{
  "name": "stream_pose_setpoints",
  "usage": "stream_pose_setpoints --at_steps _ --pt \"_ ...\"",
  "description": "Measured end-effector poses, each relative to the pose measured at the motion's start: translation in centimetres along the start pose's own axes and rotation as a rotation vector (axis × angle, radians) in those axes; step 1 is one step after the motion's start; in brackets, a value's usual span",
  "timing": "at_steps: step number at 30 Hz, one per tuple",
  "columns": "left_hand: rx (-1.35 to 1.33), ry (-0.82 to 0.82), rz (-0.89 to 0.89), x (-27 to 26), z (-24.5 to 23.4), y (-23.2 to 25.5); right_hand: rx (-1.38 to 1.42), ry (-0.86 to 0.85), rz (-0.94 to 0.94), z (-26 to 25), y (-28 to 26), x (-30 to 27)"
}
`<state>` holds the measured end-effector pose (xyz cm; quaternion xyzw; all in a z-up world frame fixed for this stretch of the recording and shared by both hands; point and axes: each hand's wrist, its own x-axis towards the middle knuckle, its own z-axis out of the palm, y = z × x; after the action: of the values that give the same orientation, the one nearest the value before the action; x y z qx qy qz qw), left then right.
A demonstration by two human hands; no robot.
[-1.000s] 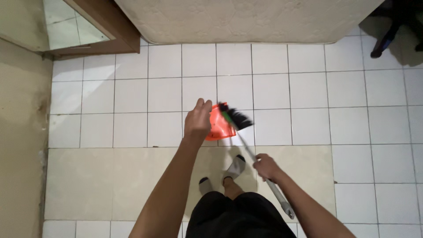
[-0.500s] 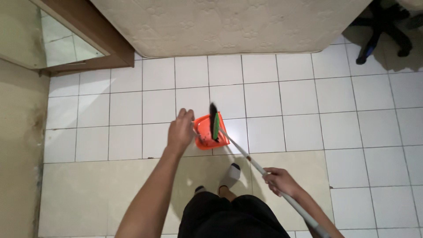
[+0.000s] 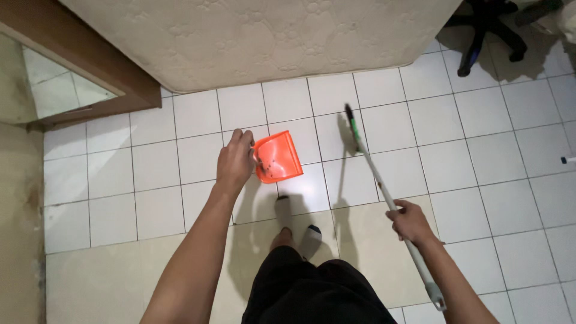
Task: The person sweeps the tiled floor using a broom and a dustpan, repeatedly gathering debris into the dustpan and moving the items across the floor.
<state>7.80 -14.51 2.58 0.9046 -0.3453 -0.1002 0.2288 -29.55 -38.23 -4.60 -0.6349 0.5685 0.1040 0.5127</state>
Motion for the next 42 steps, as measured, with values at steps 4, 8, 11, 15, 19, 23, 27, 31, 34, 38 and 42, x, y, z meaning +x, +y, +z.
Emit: stream_pose_setpoints --at_steps 4,8,11,15,19,23,27,31,34,38,42 --pt "0.020 -0.081 -0.021 3.0 0.5 0.4 -0.061 0.112 0.074 -0.7 -0.8 1.8" --pt "0.023 -0.103 0.042 6.6 1.4 0.5 -0.148 0.146 0.145 -0.4 -1.3 4.3" --pt "0.018 -0.125 0.079 9.3 1.4 0.1 -0.162 0.162 0.198 1.0 -1.2 6.1" --pt "0.000 -0.190 0.069 12.1 1.6 0.3 -0.143 0.125 0.223 4.1 -1.1 9.2" --pt "-0.014 -0.243 0.065 14.3 1.8 0.2 -0.011 0.044 0.223 8.2 -1.7 11.3" --pt "-0.038 -0.170 0.169 15.6 2.3 0.1 0.082 -0.053 0.247 13.0 -4.2 11.6" --pt "-0.074 -0.193 0.179 16.6 2.1 -0.5 0.082 -0.220 0.139 16.4 -6.9 10.8" --pt "-0.098 -0.192 0.215 17.2 2.2 -0.8 0.174 -0.385 0.093 16.3 -9.2 9.9" --pt "-0.113 -0.163 0.283 17.2 2.2 -0.9 0.200 -0.382 0.087 15.3 -9.9 7.9" --pt "-0.088 -0.188 0.297 18.3 1.7 0.3 0.243 -0.327 0.093 12.2 -8.5 4.6" --pt "-0.039 -0.304 0.277 19.0 1.8 3.3 0.393 -0.225 0.152 9.8 -5.1 1.6"
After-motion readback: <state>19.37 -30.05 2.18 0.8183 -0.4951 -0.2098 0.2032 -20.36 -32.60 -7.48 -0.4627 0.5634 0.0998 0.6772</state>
